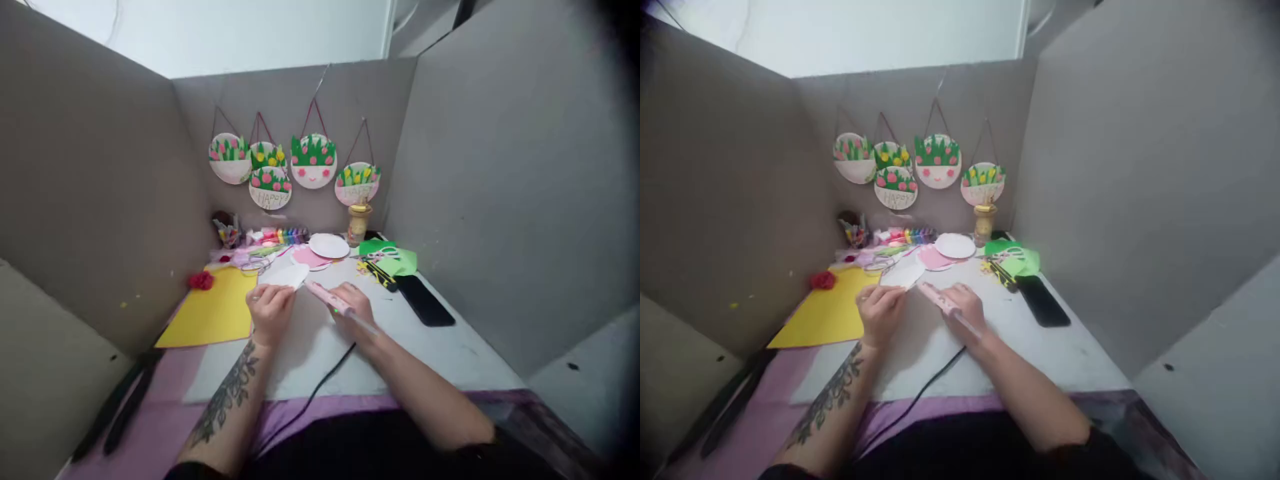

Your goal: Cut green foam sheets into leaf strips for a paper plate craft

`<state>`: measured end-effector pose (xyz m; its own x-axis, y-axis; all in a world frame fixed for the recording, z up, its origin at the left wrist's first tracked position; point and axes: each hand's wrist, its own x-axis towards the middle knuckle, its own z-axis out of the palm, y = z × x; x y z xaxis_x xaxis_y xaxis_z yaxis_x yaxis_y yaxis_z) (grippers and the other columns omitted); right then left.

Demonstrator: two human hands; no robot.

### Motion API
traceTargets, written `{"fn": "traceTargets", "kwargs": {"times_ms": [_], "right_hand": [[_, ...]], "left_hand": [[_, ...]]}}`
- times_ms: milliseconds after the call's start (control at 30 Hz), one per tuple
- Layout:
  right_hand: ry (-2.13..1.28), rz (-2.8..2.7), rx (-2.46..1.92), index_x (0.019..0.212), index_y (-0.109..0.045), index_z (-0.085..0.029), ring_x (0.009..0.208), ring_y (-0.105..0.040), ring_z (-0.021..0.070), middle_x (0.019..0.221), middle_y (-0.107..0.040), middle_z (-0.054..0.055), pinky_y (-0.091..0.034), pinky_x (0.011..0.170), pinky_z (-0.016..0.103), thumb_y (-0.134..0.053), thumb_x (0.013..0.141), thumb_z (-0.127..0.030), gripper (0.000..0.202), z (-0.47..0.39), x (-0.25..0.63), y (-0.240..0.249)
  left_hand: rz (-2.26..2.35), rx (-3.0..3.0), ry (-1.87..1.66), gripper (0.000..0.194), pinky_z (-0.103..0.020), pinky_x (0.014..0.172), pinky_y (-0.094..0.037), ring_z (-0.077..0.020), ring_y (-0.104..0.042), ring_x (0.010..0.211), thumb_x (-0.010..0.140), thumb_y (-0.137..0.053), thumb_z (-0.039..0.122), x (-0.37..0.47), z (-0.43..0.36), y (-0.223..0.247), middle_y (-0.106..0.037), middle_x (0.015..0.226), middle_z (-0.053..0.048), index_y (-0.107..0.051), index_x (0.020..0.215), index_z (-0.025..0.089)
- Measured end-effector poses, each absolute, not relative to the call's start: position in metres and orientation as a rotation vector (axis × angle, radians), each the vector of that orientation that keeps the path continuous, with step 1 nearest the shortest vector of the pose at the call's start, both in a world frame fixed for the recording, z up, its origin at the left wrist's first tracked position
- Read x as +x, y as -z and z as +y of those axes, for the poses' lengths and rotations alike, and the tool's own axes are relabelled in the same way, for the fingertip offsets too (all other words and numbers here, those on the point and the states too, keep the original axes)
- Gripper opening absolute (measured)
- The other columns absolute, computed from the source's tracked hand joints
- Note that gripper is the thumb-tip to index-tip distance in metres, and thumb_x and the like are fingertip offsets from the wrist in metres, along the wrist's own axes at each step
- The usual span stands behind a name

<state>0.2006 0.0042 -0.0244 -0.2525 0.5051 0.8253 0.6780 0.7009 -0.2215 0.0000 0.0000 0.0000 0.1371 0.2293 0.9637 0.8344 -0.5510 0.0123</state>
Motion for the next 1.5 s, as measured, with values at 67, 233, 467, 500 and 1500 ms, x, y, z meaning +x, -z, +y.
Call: {"fn": "traceTargets", "kwargs": {"times_ms": [67,233,467,500,1500], "right_hand": [[0.25,-1.908,-0.936,0.083,-0.068,-0.018,0.067,-0.057,0.0167,0.067,-0.067,0.003,-0.041,0.067,0.029,-0.049,0.092,-0.022,0.021,0.003,0.201,0.024],[0.266,-1.926,-0.943,0.081,-0.067,-0.02,0.067,-0.056,0.0167,0.065,-0.066,0.003,-0.041,0.068,0.03,-0.049,0.091,-0.02,0.02,0.005,0.202,0.028],[0.212,-1.957,-0.908,0.073,-0.063,-0.019,0.066,-0.054,0.0162,0.064,-0.064,0.002,-0.04,0.066,0.03,-0.049,0.089,-0.018,0.021,0.006,0.197,0.035],[0.229,-1.969,-0.902,0.073,-0.062,-0.02,0.065,-0.053,0.0162,0.063,-0.063,0.002,-0.04,0.066,0.03,-0.049,0.089,-0.017,0.021,0.006,0.196,0.034],[0.21,-1.91,-0.995,0.075,-0.066,-0.02,0.068,-0.057,0.0165,0.066,-0.066,0.002,-0.041,0.069,0.029,-0.052,0.088,-0.018,0.019,0.008,0.201,0.031]], "left_hand": [[-1.028,-1.872,1.434,0.011,-0.033,0.076,-0.035,-0.0119,-0.06,0.066,0.074,-0.072,0.016,0.0,-0.001,0.0,-0.07,0.067,0.006,-0.066,0.07,0.024],[-1.073,-1.874,1.414,0.01,-0.034,0.077,-0.034,-0.0144,-0.06,0.07,0.077,-0.07,0.018,0.0,-0.001,0.001,-0.071,0.068,0.004,-0.067,0.071,0.025],[-1.05,-1.856,1.409,0.01,-0.034,0.078,-0.034,-0.0159,-0.059,0.071,0.076,-0.071,0.017,-0.002,0.0,0.001,-0.072,0.07,0.004,-0.067,0.072,0.025],[-1.046,-1.856,1.41,0.01,-0.034,0.078,-0.034,-0.0158,-0.059,0.071,0.075,-0.071,0.017,-0.002,0.0,0.001,-0.072,0.07,0.004,-0.067,0.073,0.025],[-1.021,-1.842,1.385,0.009,-0.034,0.08,-0.034,-0.0159,-0.058,0.073,0.076,-0.071,0.018,-0.002,-0.001,0.001,-0.072,0.07,0.004,-0.068,0.073,0.026]]}}
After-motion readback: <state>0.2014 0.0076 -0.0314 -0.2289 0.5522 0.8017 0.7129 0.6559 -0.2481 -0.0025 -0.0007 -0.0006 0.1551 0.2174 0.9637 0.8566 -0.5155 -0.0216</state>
